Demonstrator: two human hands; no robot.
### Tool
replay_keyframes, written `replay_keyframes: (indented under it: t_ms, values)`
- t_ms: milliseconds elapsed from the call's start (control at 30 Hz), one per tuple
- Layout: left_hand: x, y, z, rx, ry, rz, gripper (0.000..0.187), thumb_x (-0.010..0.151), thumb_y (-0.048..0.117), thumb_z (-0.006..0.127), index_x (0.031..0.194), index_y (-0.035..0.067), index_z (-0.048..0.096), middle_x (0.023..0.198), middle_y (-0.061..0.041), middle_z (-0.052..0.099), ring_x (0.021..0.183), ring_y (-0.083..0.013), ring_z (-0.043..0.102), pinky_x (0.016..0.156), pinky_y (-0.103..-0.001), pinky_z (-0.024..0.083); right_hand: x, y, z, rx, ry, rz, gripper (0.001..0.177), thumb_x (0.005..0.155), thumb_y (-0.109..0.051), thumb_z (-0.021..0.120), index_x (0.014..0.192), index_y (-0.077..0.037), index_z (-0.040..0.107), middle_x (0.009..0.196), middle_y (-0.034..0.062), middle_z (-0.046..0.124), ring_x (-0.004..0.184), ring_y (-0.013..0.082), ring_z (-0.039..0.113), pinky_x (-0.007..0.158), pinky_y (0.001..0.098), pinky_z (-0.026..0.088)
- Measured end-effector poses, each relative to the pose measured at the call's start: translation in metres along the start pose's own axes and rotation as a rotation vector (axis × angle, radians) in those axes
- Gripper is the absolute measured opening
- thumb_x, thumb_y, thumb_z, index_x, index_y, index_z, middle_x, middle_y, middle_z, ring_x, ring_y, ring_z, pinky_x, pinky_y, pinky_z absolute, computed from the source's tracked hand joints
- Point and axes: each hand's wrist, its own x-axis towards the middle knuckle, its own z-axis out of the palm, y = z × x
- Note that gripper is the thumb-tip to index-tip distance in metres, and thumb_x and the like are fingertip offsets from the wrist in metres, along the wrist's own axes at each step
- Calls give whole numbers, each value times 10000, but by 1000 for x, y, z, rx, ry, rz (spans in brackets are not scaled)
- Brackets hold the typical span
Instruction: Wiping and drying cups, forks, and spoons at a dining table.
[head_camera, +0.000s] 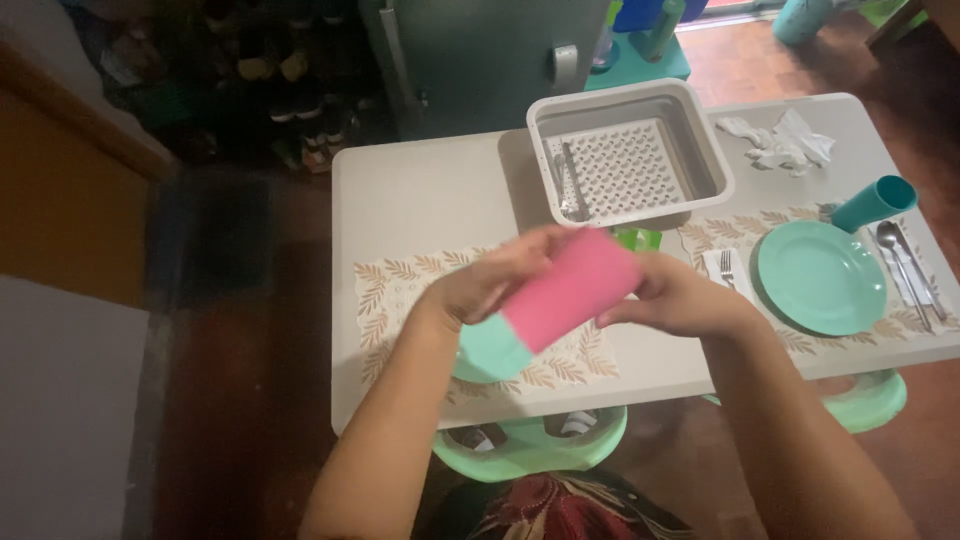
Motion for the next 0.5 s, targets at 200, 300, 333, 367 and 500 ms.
replay_keyframes:
  t_ms: [200,300,333,367,500]
  values:
    - [-3,-33,6,-78,-53,83,758,927,493,715,1527,127,430,1183,-177,628,935,-242,691,750,-371,612,19,-2,10,371,209,-106,478,801,49,803,1201,-21,550,1191,107,667,1079,214,704,921,402,610]
    - [10,-40,12,-278,107,127,781,1038,650,483,1405,-37,549,1102,-164,687,896,-245,720,742,-365,615,29,12,26,552,463,-217,458,878,26,746,1273,-61,529,1157,100,635,1041,197,654,884,367,559]
    - [11,-37,16,-278,109,128,781,1038,650,483,1405,-37,549,1102,-164,687,896,-245,720,742,-365,615,33,20,31,552,462,-217,458,878,26,746,1273,-61,529,1157,100,635,1041,197,654,884,367,559]
    - [12,-34,21,-292,147,138,749,1038,641,450,1378,-17,562,1091,-153,698,879,-240,720,729,-368,616,36,28,37,807,527,-347,274,1032,-55,687,1260,-33,536,1155,119,638,1005,199,642,888,373,553]
    - [16,-40,24,-330,252,150,661,1018,587,442,1331,21,576,1072,-161,705,843,-248,722,715,-408,628,50,-3,47,811,953,-439,132,1075,-181,573,1154,-81,537,1132,84,662,1099,200,662,1007,390,546]
